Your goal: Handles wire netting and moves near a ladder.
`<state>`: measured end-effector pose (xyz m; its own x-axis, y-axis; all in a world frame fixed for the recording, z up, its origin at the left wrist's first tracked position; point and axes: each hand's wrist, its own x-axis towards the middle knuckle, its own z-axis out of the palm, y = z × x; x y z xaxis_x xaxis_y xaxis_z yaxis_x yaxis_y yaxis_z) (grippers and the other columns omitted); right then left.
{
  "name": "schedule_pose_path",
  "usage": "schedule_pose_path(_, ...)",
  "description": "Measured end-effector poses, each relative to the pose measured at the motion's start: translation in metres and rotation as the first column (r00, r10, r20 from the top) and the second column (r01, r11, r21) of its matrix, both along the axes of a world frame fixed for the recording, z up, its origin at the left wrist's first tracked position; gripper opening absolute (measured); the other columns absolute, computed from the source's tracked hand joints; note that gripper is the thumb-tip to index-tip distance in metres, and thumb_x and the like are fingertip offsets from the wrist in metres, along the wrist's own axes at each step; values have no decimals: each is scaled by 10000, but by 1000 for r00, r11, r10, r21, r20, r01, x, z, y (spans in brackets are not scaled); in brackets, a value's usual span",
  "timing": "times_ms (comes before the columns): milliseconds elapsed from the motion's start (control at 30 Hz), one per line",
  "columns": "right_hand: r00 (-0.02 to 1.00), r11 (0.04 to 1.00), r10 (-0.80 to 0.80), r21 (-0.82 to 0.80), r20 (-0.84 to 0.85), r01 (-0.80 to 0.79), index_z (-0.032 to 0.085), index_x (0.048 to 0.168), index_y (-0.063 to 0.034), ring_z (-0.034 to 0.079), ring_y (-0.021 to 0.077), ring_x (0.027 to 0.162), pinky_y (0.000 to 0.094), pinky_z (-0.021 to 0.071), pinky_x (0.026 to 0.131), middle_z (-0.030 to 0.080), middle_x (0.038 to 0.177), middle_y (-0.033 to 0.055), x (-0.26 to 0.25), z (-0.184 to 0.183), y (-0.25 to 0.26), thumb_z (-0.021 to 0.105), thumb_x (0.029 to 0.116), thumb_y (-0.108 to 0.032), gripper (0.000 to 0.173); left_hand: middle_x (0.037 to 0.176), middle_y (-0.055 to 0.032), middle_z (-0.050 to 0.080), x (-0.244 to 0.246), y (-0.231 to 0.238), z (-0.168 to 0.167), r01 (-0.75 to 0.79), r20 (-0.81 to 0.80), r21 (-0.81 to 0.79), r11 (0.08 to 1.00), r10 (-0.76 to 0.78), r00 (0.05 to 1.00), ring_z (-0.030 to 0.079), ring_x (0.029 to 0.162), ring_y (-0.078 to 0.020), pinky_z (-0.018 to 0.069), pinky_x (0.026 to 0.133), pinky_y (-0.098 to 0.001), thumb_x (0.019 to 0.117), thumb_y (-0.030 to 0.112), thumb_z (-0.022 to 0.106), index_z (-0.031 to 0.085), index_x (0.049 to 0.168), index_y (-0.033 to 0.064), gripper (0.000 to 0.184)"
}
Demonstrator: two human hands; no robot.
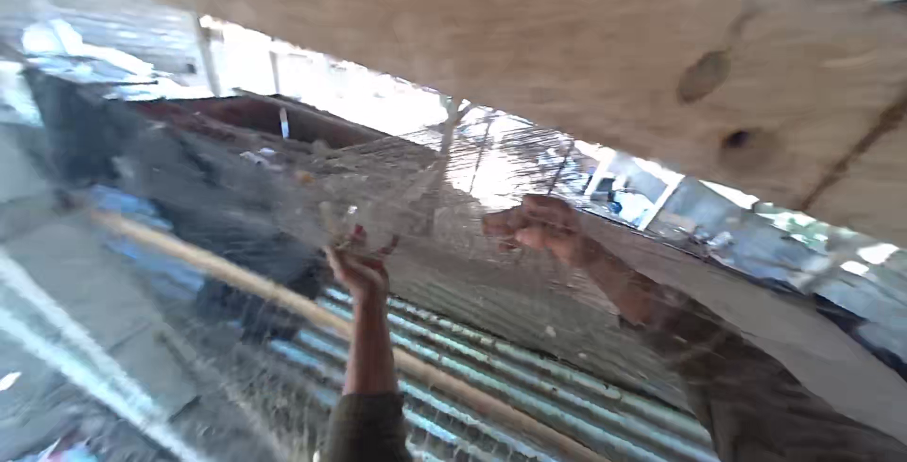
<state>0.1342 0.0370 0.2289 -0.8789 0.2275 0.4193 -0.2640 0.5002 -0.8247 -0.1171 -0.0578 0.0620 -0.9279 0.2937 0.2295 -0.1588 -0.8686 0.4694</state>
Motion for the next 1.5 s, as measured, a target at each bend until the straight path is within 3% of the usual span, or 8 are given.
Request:
schedule_pose_path(100, 1000, 994, 17, 110, -20, -15, 722, 1133, -166, 729, 216, 1093, 404, 631, 906, 761, 1165, 22, 5, 2, -11, 706, 922, -466, 367, 1044, 26, 708, 9, -12, 3, 7, 14, 58, 998, -7, 1000, 721, 924, -172, 620, 720, -475, 1070, 329, 178, 417, 1225, 132, 346)
schedule_pose_path(367, 999, 909, 35, 415, 27, -43, 723, 1206, -271, 701, 128, 1135, 341, 609, 955, 737, 1219, -54, 37, 11, -42, 698, 951, -392, 284, 1138, -35, 670, 28, -50, 11, -8, 59, 149, 989, -1, 998, 695, 977, -178, 592, 724, -432, 1064, 392, 263, 435, 1180, 111, 349)
schedule_pose_path(567, 993, 836, 109, 536, 41, -114, 712, 1202, -247, 680, 65, 1148, 309, 593, 974, 727, 1227, -82, 49, 20, -83, 650, 993, -377, 253, 1092, -12, 711, 36, -70, 3, -41, 36, 304, 952, 32, 999, 714, 956, -206, 605, 708, -482, 900, 646, 592, 557, 1043, 195, 475)
schedule_pose_path(767, 985, 829, 168, 536, 32, -159, 698, 1251, -175, 690, 120, 1165, 343, 604, 977, 721, 1278, -4, 53, -6, -109, 626, 1006, -354, 312, 1165, -90, 688, 38, -107, -13, -51, 54, 260, 964, 38, 998, 694, 1051, -278, 590, 774, -530, 1047, 484, 325, 421, 1255, 99, 448)
schedule_pose_path(967, 983, 715, 184, 689, -22, -118, 688, 1229, -101, 647, -58, 1096, 160, 533, 946, 750, 1160, 9, 57, -14, -169, 577, 1027, -368, 353, 1231, -115, 675, 43, -158, -23, -62, 45, 202, 977, 54, 998, 678, 1101, -287, 583, 775, -523, 1079, 450, 157, 449, 1288, 36, 548)
schedule_pose_path(1233, 980, 647, 192, 758, -54, -85, 692, 1188, 11, 708, 56, 941, 195, 557, 838, 760, 1059, 135, 64, -19, -232, 513, 1023, -351, 435, 1146, -129, 695, 54, -224, -13, -39, 45, 129, 991, 34, 998, 707, 1038, -320, 590, 693, -500, 1069, 444, 72, 404, 1236, 81, 519)
schedule_pose_path(1333, 972, 556, 222, 829, -77, -61, 715, 1133, 64, 689, 160, 703, 280, 576, 661, 721, 823, 137, 65, -26, -269, 506, 964, -227, 396, 1203, -182, 677, 59, -236, -13, -31, 56, 50, 998, 28, 998, 700, 1040, -343, 578, 669, -489, 1037, 467, 9, 386, 1307, 68, 612)
schedule_pose_path(1500, 954, 466, 296, 879, -44, -104, 669, 859, -14, 620, 180, 522, 324, 533, 458, 644, 712, 101, 66, -53, -304, 574, 862, -140, 158, 1319, -202, 613, 79, -256, -13, -55, 104, -66, 996, 62, 993, 680, 1037, -282, 572, 724, -435, 1060, 501, -14, 252, 1539, 78, 692)
